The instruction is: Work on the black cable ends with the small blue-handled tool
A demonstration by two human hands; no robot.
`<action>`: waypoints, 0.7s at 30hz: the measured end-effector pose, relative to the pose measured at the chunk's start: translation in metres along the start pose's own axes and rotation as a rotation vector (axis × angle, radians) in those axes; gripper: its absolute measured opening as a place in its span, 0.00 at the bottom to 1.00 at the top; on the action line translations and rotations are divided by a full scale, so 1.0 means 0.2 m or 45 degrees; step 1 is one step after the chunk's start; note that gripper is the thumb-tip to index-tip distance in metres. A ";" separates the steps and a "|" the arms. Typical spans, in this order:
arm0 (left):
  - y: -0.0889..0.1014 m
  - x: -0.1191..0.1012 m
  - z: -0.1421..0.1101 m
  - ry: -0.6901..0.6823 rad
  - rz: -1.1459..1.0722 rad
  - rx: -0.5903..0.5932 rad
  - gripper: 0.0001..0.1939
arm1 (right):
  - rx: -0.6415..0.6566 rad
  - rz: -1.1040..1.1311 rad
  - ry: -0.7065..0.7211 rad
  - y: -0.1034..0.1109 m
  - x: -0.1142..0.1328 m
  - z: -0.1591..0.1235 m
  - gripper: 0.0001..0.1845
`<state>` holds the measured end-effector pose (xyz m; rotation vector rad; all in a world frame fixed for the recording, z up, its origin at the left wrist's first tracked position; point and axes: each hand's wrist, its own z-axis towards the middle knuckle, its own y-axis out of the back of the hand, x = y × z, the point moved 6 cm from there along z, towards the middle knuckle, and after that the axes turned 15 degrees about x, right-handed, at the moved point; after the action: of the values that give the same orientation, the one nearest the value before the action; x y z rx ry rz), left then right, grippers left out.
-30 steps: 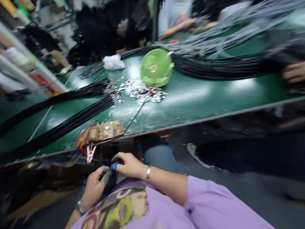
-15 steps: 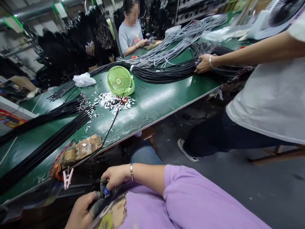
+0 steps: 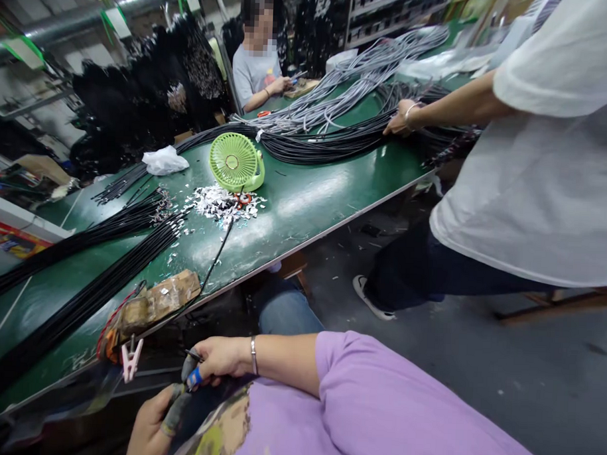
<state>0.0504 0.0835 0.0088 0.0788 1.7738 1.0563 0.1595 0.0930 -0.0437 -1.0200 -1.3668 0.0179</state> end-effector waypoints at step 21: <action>0.02 0.13 -0.03 0.494 -0.044 -0.418 0.15 | -0.456 -0.149 -0.200 0.02 0.00 -0.08 0.06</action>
<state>0.0325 0.0960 -0.0064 -0.3815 1.9042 1.3934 0.1748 0.0857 -0.0426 -1.2535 -1.6081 -0.2465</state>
